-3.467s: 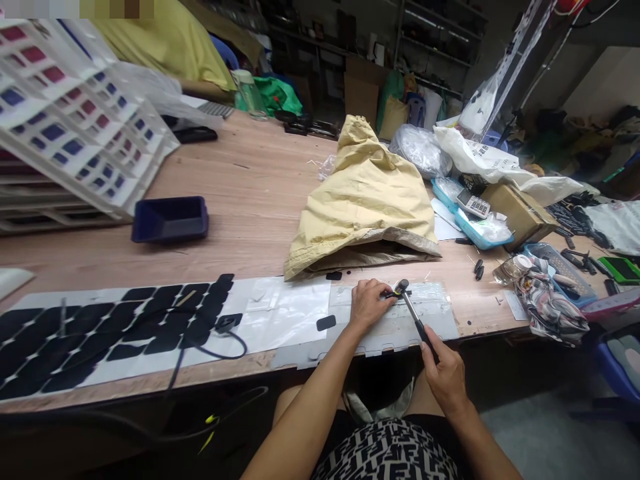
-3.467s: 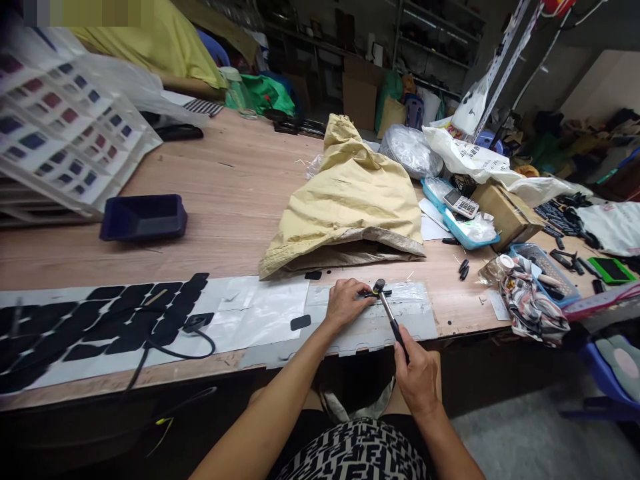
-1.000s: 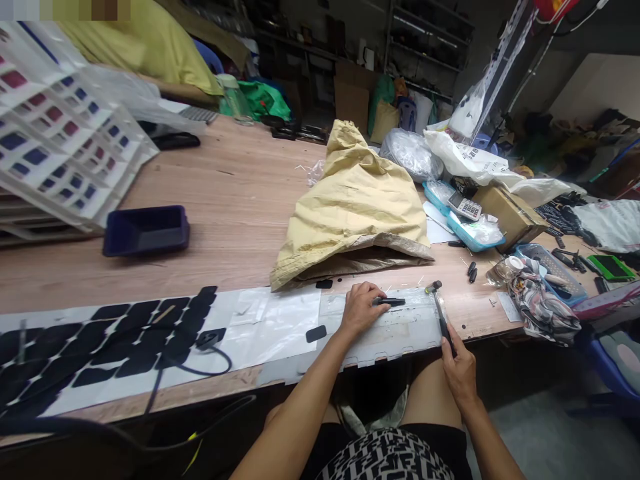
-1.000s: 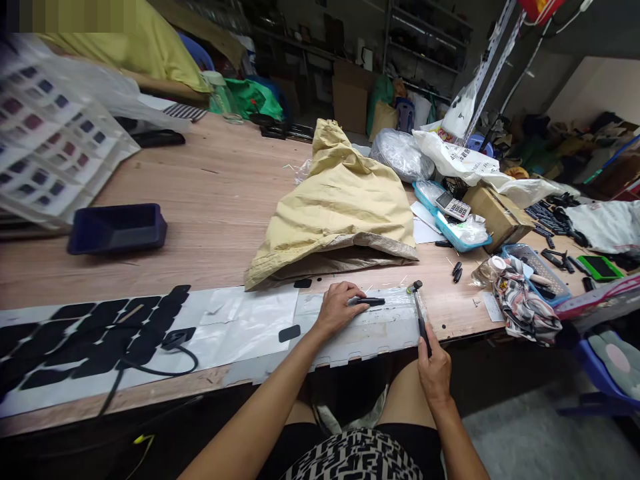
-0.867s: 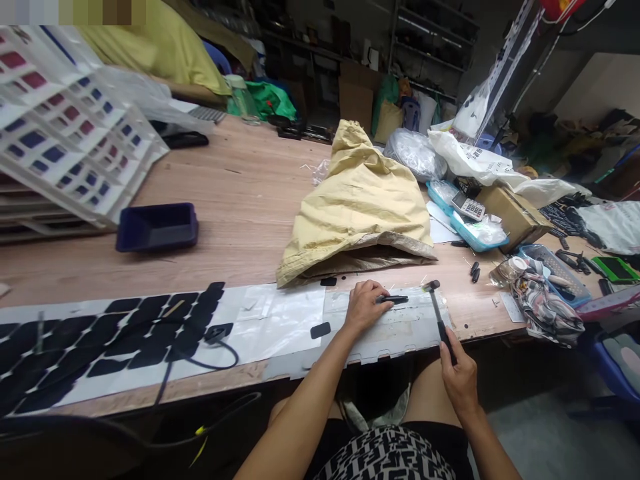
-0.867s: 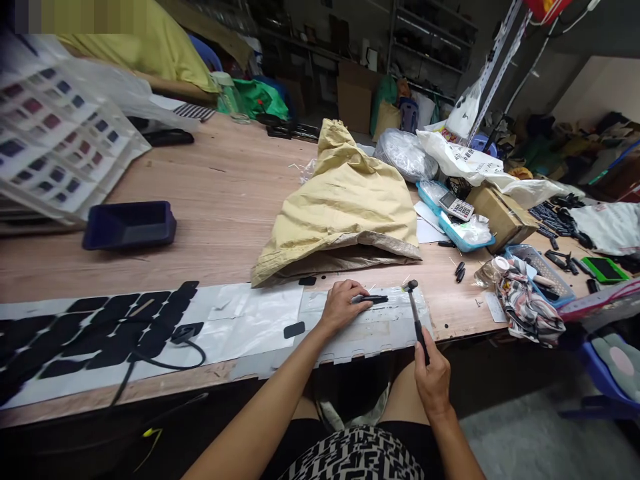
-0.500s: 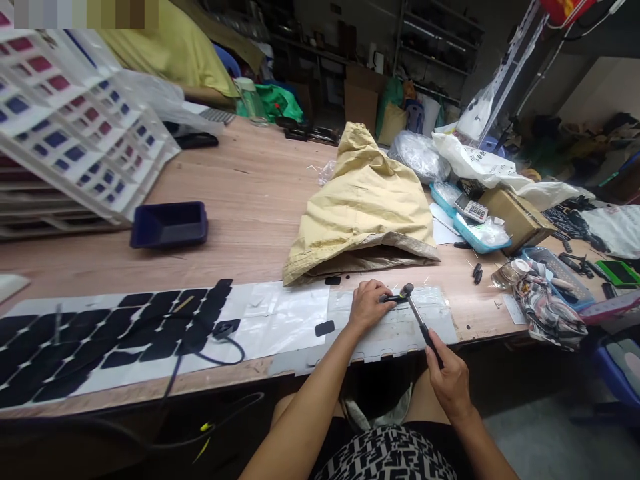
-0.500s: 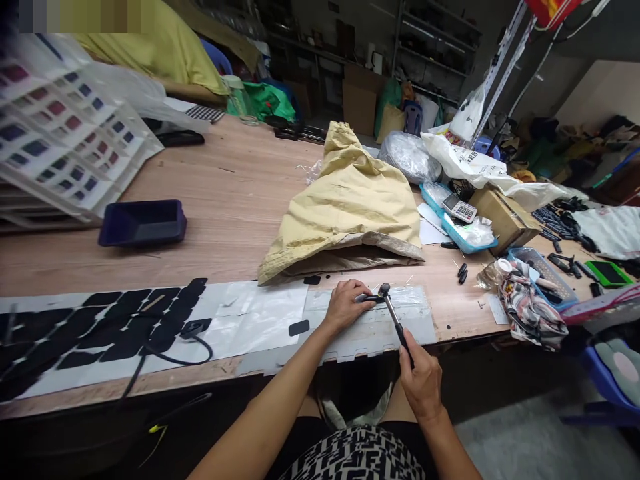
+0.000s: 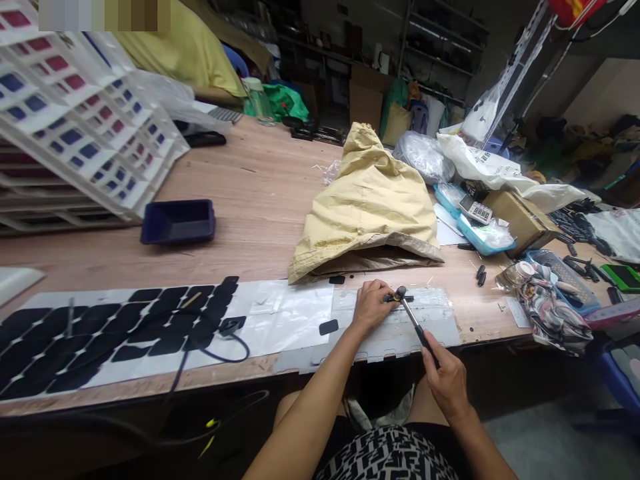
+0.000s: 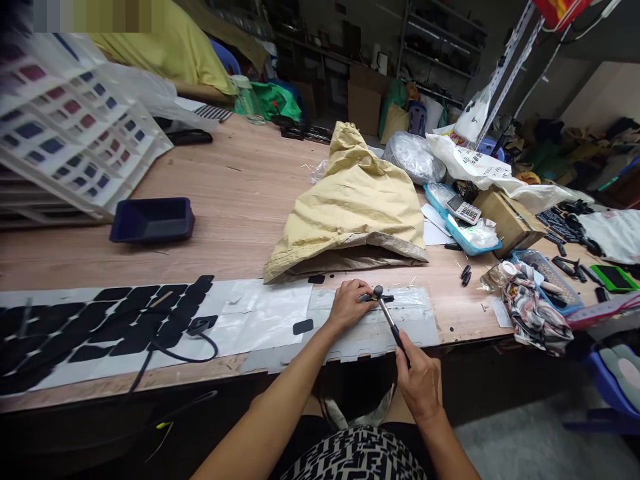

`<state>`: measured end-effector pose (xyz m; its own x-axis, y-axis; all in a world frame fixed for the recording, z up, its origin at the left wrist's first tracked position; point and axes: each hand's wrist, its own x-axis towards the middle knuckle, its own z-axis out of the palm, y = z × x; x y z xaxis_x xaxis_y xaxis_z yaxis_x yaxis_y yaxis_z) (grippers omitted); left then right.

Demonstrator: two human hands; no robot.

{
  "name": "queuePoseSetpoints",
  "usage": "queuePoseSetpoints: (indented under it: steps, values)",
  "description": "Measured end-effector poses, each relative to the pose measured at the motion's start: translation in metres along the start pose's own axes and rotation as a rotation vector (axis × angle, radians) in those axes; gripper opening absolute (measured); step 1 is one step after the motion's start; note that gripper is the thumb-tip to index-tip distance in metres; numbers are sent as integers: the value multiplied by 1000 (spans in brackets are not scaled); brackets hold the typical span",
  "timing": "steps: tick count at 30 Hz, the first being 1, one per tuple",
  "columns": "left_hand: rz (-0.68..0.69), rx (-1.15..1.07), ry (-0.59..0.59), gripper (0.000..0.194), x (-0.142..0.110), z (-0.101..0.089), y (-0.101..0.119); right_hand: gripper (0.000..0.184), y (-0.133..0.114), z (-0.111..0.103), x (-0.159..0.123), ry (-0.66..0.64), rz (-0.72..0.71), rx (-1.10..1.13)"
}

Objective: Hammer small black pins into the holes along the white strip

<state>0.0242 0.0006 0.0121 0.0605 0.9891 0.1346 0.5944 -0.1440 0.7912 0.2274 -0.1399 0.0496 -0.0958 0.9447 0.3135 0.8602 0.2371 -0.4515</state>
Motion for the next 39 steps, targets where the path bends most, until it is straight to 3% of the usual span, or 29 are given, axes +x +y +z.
queuePoseSetpoints:
  steps: [7,12,14,17,21,25,28,31,35,39]
  values:
    - [13,11,-2,12,2,3,-3,46,38,-10,3,61,228,-235]
    - [68,-47,-10,12,-3,-8,3,47,50,-7,2,66,291,-341]
    - [119,-83,-23,13,-20,-16,8,47,51,-6,1,64,307,-363]
    - [223,-87,-51,12,-64,-21,12,47,51,-5,1,46,328,-376]
    - [345,25,-61,12,-121,-14,8,47,53,-5,1,51,338,-386]
    - [394,130,-83,17,-136,-6,8,46,53,-4,0,37,355,-376]
    - [364,64,-61,14,-120,-7,16,45,52,-4,0,24,367,-357]
    - [303,-23,-5,7,-80,-9,25,46,52,-4,0,29,364,-336]
    - [130,-29,87,19,7,-6,26,47,53,-3,0,36,369,-322]
    - [-145,120,124,28,97,5,25,47,54,-3,0,45,342,-304]
